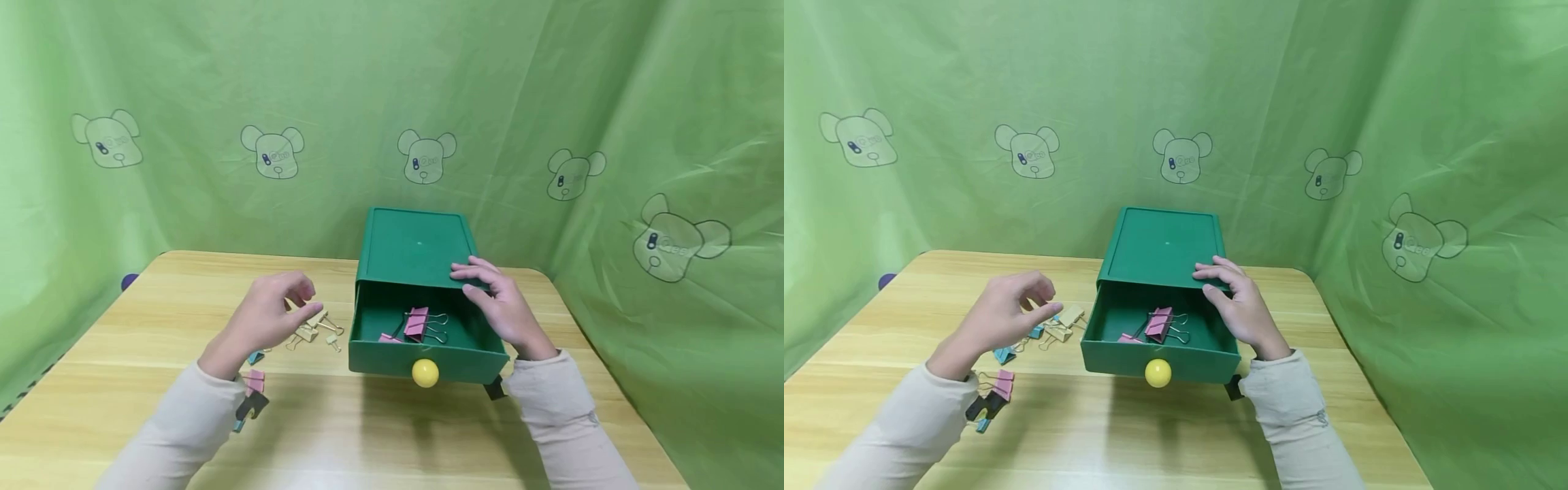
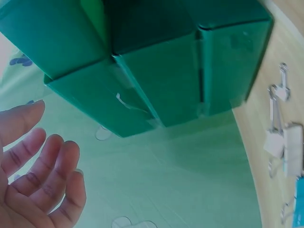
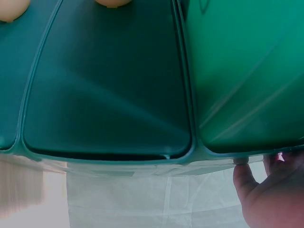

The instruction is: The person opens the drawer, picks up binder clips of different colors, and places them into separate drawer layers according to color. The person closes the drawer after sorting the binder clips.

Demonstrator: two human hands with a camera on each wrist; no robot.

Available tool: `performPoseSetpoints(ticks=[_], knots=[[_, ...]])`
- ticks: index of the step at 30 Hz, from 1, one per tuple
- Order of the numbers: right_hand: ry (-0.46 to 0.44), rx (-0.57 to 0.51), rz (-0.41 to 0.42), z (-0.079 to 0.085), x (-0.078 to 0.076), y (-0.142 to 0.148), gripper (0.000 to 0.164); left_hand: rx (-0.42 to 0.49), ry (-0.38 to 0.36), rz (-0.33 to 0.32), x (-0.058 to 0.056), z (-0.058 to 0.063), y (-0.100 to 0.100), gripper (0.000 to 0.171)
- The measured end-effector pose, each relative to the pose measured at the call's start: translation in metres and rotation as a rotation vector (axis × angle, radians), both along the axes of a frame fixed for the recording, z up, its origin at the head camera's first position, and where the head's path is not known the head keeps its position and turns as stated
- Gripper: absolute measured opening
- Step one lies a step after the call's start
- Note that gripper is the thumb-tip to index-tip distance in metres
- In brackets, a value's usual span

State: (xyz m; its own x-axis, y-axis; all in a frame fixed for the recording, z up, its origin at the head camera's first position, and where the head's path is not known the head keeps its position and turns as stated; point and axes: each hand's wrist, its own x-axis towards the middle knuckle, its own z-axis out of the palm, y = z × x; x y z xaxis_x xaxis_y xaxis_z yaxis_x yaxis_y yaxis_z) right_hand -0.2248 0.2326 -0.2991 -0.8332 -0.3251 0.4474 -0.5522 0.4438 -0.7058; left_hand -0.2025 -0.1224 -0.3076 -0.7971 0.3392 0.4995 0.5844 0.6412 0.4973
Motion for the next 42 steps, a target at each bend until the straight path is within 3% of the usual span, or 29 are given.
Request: performPoseSetpoints(ticks=[10,27,42], knots=[[-0.006,0.007,-0.009,0.001,0.0,-0.001,0.024,-0.021,-0.091,0.044,0.001,-0.015,-0.019,0.015],[-0.003,0.003,-0.003,0.001,0.001,-0.002,0.024,-0.156,-0.293,0.11,0.005,-0.048,-0.048,0.016],[-0.005,0.001,-0.007,0.001,0.001,-0.002,0.024,-0.232,-0.316,0.14,0.013,-0.076,-0.071,0.022]])
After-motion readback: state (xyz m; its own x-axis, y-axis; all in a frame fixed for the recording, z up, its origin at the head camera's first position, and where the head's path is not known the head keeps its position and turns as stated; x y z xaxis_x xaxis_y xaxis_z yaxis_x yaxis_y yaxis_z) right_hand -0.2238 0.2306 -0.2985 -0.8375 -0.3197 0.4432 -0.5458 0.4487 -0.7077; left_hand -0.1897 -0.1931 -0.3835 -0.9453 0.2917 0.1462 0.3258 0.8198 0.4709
